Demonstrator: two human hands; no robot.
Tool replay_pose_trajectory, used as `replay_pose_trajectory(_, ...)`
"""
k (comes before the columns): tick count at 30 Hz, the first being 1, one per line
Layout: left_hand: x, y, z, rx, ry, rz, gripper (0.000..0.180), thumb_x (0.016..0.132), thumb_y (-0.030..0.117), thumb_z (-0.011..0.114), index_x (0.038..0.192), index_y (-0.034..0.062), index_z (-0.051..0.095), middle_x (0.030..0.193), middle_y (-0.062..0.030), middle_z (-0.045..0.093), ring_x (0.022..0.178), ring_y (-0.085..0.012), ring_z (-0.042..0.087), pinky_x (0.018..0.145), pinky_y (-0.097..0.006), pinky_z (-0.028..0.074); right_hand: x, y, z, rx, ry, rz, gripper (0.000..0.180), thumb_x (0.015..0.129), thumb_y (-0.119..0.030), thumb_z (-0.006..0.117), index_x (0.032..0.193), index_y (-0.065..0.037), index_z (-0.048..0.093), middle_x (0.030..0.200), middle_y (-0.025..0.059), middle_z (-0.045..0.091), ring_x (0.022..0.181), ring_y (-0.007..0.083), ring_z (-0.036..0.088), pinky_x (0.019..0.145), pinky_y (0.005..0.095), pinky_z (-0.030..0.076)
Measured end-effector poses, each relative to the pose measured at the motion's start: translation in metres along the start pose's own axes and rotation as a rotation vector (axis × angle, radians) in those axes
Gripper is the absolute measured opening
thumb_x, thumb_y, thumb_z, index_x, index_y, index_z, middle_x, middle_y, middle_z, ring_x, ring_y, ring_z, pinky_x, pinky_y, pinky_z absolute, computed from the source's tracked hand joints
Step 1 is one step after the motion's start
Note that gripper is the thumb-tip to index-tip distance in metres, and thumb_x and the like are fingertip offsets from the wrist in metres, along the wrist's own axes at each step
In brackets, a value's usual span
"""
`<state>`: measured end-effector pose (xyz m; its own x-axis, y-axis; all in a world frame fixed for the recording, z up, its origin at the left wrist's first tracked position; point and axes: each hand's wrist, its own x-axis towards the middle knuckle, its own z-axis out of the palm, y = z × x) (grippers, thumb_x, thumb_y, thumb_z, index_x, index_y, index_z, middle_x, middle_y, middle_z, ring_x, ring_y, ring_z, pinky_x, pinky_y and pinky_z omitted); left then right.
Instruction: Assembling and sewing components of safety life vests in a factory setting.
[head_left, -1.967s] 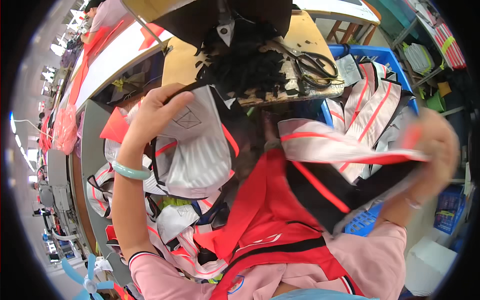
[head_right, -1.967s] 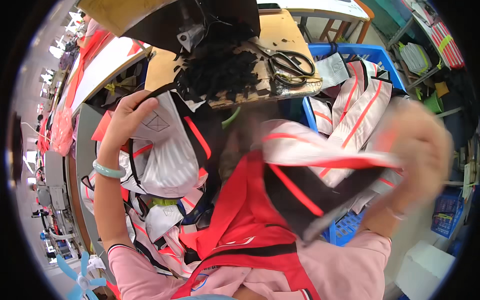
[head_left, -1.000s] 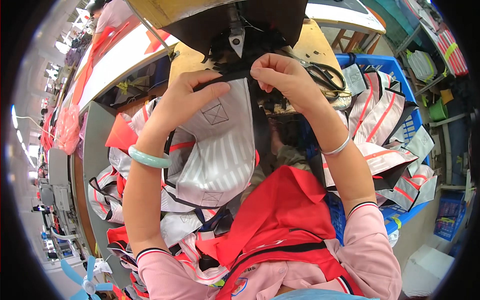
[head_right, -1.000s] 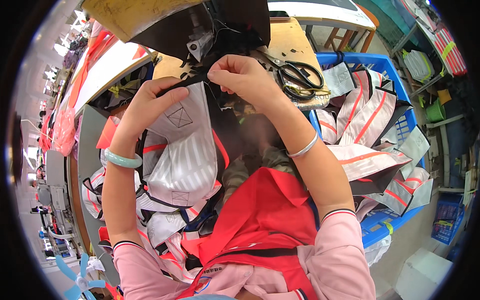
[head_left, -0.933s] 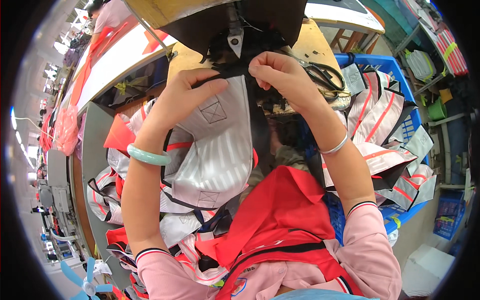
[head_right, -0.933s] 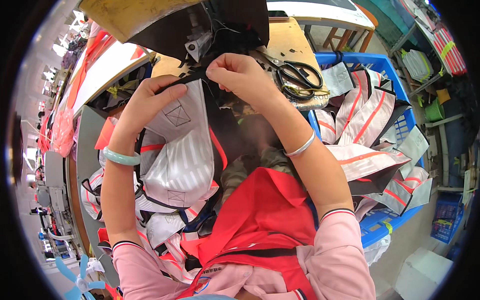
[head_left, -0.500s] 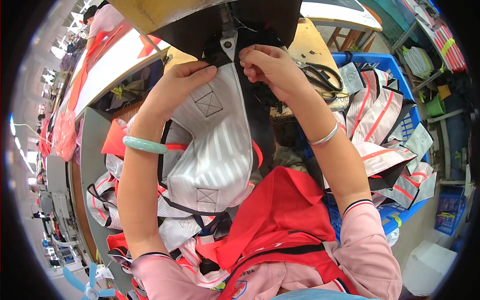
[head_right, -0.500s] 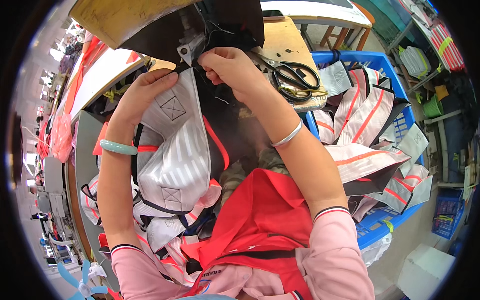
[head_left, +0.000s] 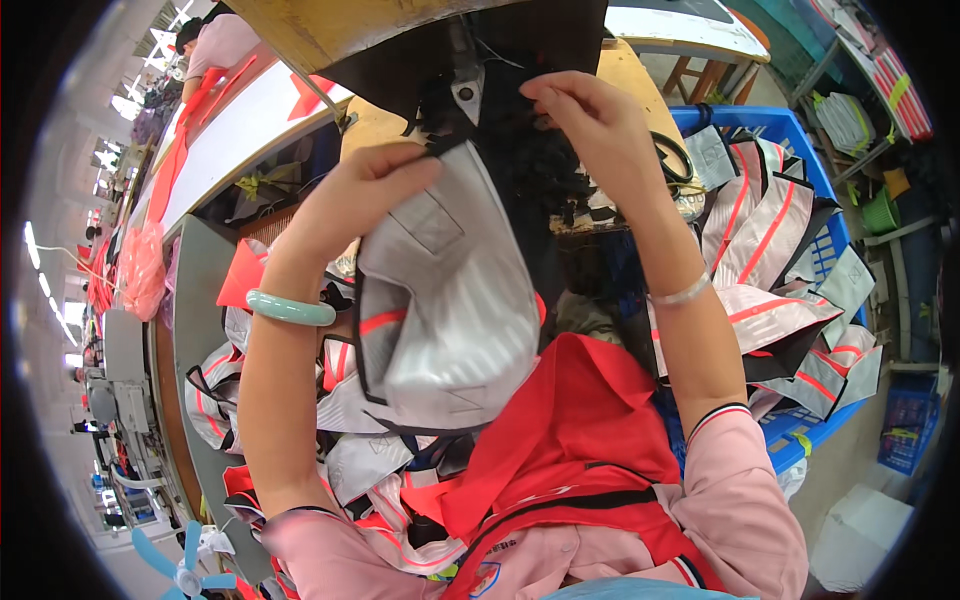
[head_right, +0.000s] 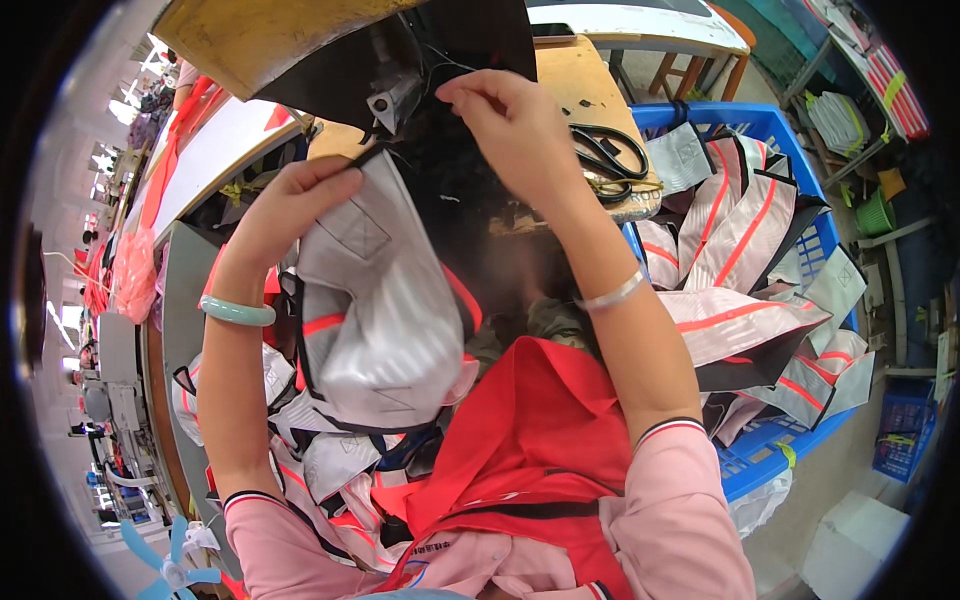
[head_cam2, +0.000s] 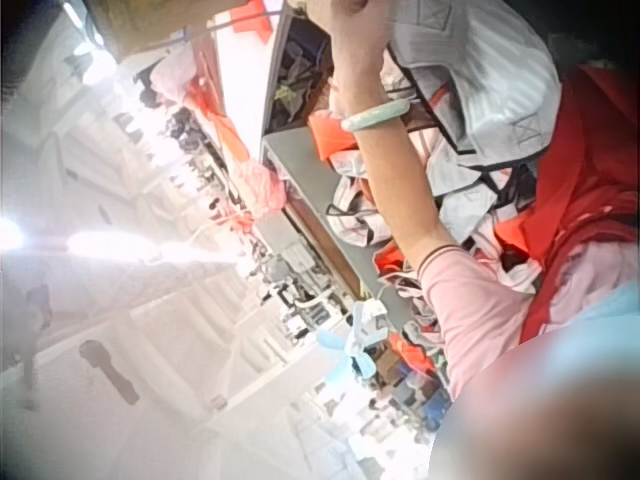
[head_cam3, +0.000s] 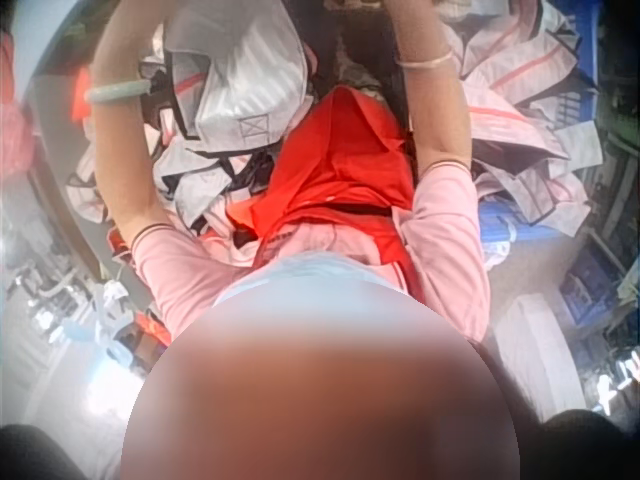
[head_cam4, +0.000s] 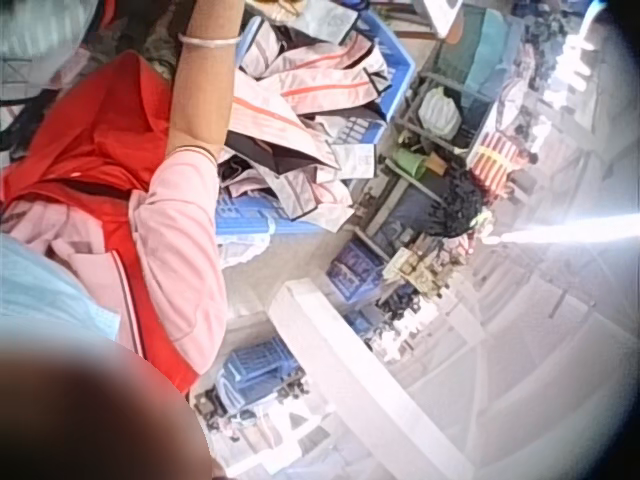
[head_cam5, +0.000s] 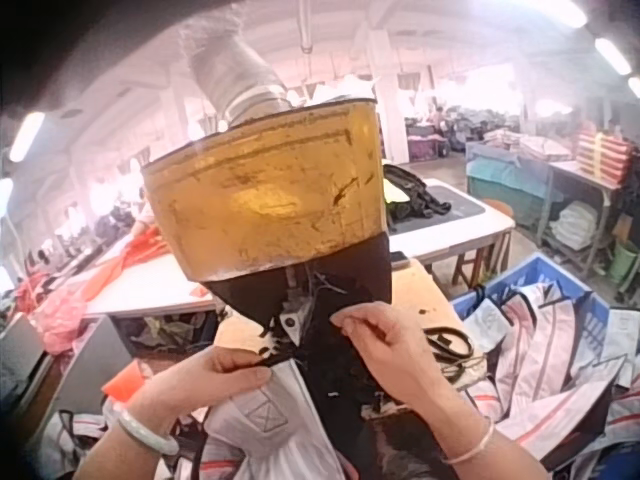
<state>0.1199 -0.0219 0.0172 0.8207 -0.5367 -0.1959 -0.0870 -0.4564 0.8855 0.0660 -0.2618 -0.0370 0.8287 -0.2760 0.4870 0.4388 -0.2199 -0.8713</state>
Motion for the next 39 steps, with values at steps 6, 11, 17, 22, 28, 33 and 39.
replay_pose_trajectory(6, -0.009, 0.022, 0.043, 0.302, -0.550, 0.000, 0.029, 0.089, 0.021, 0.059, 0.106, -0.0016, 0.061, 0.085, 0.0021, 0.060, 0.076, -0.0034, 0.049, 0.068, -0.020, 0.042, -0.097, -0.080, 0.042, -0.827, -0.590, -0.736, 0.028, 0.075, -0.014, 0.060, 0.099, -0.001, 0.066, 0.082, 0.0092, 0.059, 0.071, 0.0197, 0.061, 0.061, 0.0301, 0.049)
replay_pose_trajectory(11, -0.012, -0.005, 0.077, 0.224, -0.674, 0.065, 0.031, 0.090, 0.026, 0.058, 0.104, -0.0024, 0.061, 0.087, 0.0013, 0.061, 0.081, -0.0049, 0.051, 0.073, -0.023, 0.044, -0.113, -0.082, 0.039, -1.058, -1.038, -0.633, 0.025, 0.075, -0.014, 0.060, 0.096, -0.002, 0.061, 0.081, 0.0116, 0.060, 0.069, 0.0211, 0.062, 0.054, 0.0311, 0.047)
replay_pose_trajectory(17, -0.065, -0.051, 0.085, -0.108, -0.311, 0.259, 0.066, 0.083, 0.036, 0.069, 0.133, -0.0007, 0.046, 0.127, -0.0145, 0.054, 0.118, -0.0229, 0.051, 0.100, -0.034, 0.038, -0.088, -0.062, -0.010, -0.762, -0.729, -0.279, 0.017, 0.075, -0.016, 0.065, 0.086, -0.003, 0.059, 0.081, 0.0129, 0.064, 0.069, 0.0310, 0.064, 0.057, 0.0394, 0.051)
replay_pose_trajectory(22, -0.086, -0.056, 0.104, 0.098, 0.030, 0.271, 0.048, 0.083, 0.017, 0.062, 0.126, 0.0002, 0.051, 0.116, -0.0206, 0.059, 0.108, -0.0325, 0.058, 0.092, -0.035, 0.044, -0.073, -0.051, -0.023, -0.681, -0.637, -0.161, 0.020, 0.076, -0.018, 0.067, 0.087, -0.003, 0.059, 0.075, 0.0134, 0.063, 0.069, 0.0325, 0.063, 0.060, 0.0396, 0.048)
replay_pose_trajectory(28, -0.066, -0.020, 0.076, 0.283, 0.171, 0.194, 0.024, 0.086, 0.012, 0.057, 0.104, -0.0025, 0.062, 0.071, -0.0177, 0.061, 0.062, -0.0255, 0.059, 0.063, -0.031, 0.046, -0.043, -0.052, -0.037, -0.743, -0.576, -0.181, 0.022, 0.078, -0.021, 0.066, 0.092, -0.005, 0.063, 0.075, 0.0142, 0.064, 0.070, 0.0324, 0.062, 0.062, 0.0394, 0.047)
replay_pose_trajectory(33, -0.032, -0.019, 0.039, 0.233, 0.055, 0.189, 0.028, 0.089, 0.018, 0.059, 0.103, -0.0064, 0.061, 0.076, -0.0073, 0.061, 0.074, -0.0106, 0.054, 0.068, -0.027, 0.045, -0.016, -0.046, -0.028, -0.814, -0.615, -0.147, 0.031, 0.078, -0.027, 0.059, 0.097, -0.004, 0.066, 0.087, 0.0171, 0.066, 0.084, 0.0345, 0.063, 0.076, 0.0423, 0.050)
replay_pose_trajectory(39, 0.002, -0.011, 0.009, 0.158, -0.001, 0.105, 0.034, 0.088, 0.022, 0.061, 0.106, -0.0072, 0.062, 0.084, -0.0019, 0.062, 0.080, -0.0085, 0.052, 0.074, -0.024, 0.043, 0.012, -0.027, -0.018, -0.731, -0.559, -0.129, 0.031, 0.077, -0.029, 0.062, 0.093, -0.003, 0.067, 0.082, 0.0167, 0.065, 0.078, 0.0337, 0.063, 0.071, 0.0386, 0.050)
